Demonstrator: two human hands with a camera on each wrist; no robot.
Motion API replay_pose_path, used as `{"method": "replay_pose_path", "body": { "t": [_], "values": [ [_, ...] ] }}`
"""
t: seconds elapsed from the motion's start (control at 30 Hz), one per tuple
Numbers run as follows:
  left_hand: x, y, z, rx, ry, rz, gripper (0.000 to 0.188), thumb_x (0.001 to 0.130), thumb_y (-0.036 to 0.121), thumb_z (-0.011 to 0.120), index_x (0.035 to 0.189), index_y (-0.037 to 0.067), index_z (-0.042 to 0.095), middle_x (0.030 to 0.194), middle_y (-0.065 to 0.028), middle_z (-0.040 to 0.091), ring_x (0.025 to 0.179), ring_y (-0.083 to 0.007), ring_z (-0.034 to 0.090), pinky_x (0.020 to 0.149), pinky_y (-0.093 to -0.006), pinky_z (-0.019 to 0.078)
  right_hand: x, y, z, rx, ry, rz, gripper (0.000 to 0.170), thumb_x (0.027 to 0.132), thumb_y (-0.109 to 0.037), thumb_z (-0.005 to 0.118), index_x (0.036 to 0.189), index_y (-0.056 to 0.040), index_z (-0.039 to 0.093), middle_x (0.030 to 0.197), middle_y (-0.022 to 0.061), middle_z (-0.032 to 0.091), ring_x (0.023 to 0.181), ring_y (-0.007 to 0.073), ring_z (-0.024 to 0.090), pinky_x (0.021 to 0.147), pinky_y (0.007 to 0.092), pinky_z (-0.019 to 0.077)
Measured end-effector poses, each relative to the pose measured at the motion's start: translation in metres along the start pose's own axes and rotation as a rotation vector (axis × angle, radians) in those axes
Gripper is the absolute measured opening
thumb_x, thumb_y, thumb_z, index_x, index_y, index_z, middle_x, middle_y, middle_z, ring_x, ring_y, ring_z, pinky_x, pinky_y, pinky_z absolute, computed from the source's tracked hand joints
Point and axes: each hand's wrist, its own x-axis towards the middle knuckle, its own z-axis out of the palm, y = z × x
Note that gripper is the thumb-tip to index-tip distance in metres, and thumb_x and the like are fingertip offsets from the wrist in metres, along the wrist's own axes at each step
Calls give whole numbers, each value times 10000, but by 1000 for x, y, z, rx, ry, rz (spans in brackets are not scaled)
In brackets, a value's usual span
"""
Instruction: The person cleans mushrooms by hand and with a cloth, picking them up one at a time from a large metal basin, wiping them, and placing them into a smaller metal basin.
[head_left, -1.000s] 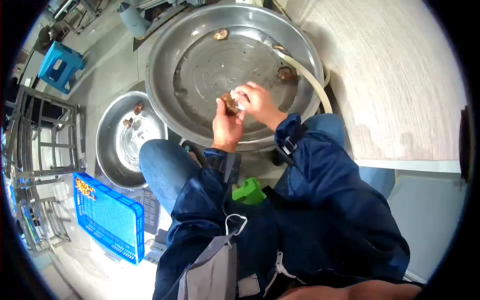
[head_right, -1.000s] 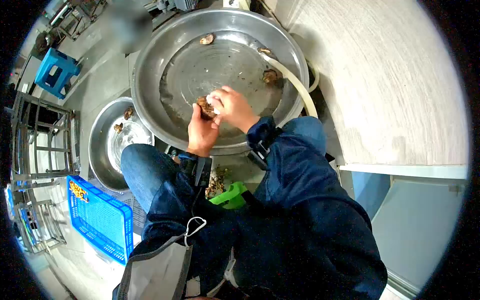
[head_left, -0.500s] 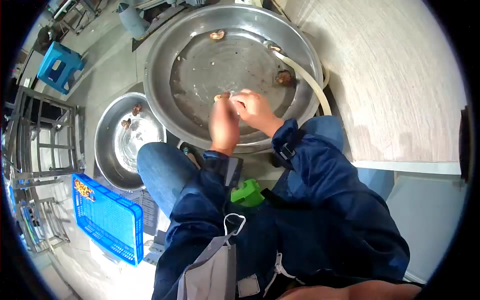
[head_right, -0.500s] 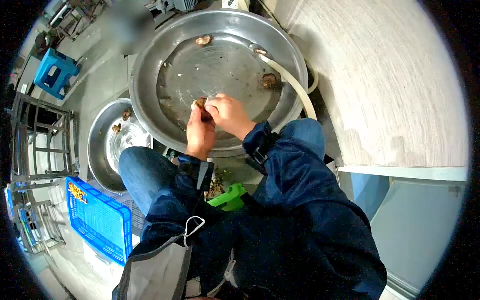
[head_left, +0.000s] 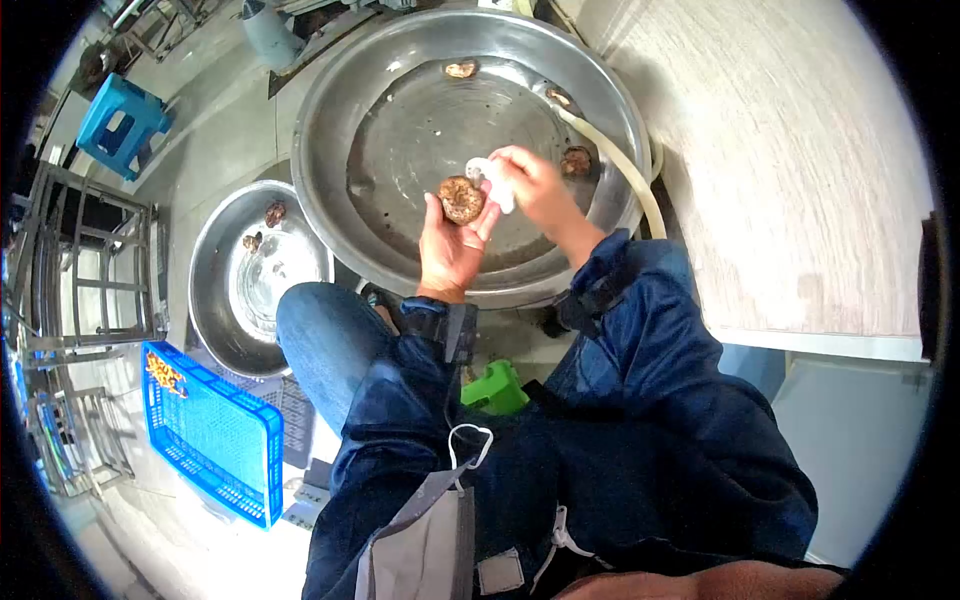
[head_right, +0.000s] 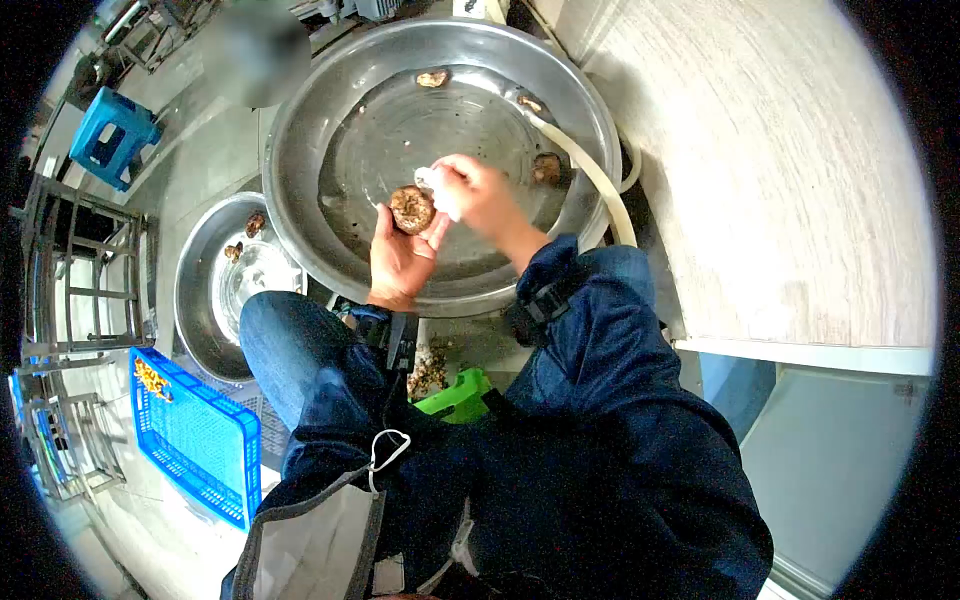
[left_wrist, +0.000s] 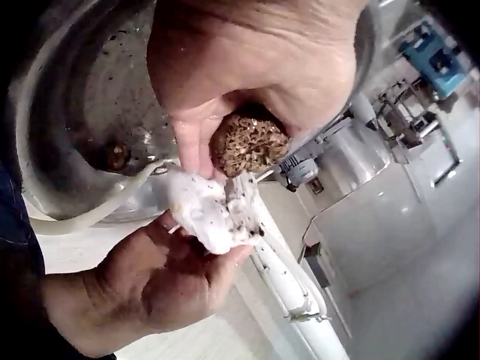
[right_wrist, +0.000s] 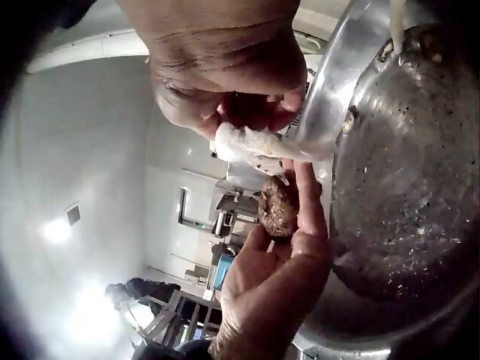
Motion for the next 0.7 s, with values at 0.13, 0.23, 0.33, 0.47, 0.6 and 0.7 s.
{"method": "replay_pose_path", "body": {
  "t": [0.13, 0.23, 0.33, 0.47, 0.6, 0.7],
  "values": [
    [-1, -14, -3, 132, -13, 29, 537, 1044, 492, 344, 1373, 84, 462, 1332, -83, 548, 1226, -245, 524, 1040, -380, 430, -14, 3, 34, -622, 66, -556, 183, 944, -219, 560, 992, -65, 646, 1167, 112, 620, 1096, 317, 564, 956, 450, 425],
    [-4, -19, 1, 280, 24, -1, 537, 1050, 480, 334, 1389, 76, 437, 1347, -80, 532, 1212, -233, 533, 1019, -386, 450, -14, 5, 35, -455, 173, -258, 221, 983, -245, 515, 1054, -57, 609, 1048, 136, 656, 953, 368, 616, 837, 450, 482],
    [-11, -23, 17, 318, -9, 44, 522, 1051, 464, 345, 1360, 60, 462, 1288, -74, 563, 1122, -188, 586, 971, -369, 489, 8, 26, 23, -311, 363, -53, 255, 1022, -263, 454, 1083, -38, 561, 927, 178, 661, 815, 385, 645, 736, 435, 505],
    [-9, -22, 17, 356, -55, 97, 510, 1054, 443, 355, 1341, 39, 474, 1207, -70, 598, 1066, -168, 598, 931, -343, 502, 5, 26, 17, -32, 231, -116, 264, 1035, -260, 432, 1099, -32, 549, 986, 158, 655, 865, 323, 651, 767, 405, 502],
    [-3, -22, 4, 451, -126, 143, 509, 1060, 437, 338, 1316, 19, 477, 1207, -71, 601, 1053, -180, 589, 829, -341, 489, -3, 7, 20, -357, 221, -82, 283, 1032, -274, 437, 1095, -24, 554, 1012, 207, 645, 906, 401, 634, 783, 426, 496],
    [-10, -23, 18, 451, -119, 146, 501, 1063, 430, 333, 1308, 20, 486, 1205, -66, 602, 1039, -166, 586, 819, -334, 484, 12, 13, 6, -343, 326, -99, 287, 1037, -279, 442, 1103, -20, 545, 1012, 181, 658, 915, 335, 642, 790, 398, 494]
  ]
}}
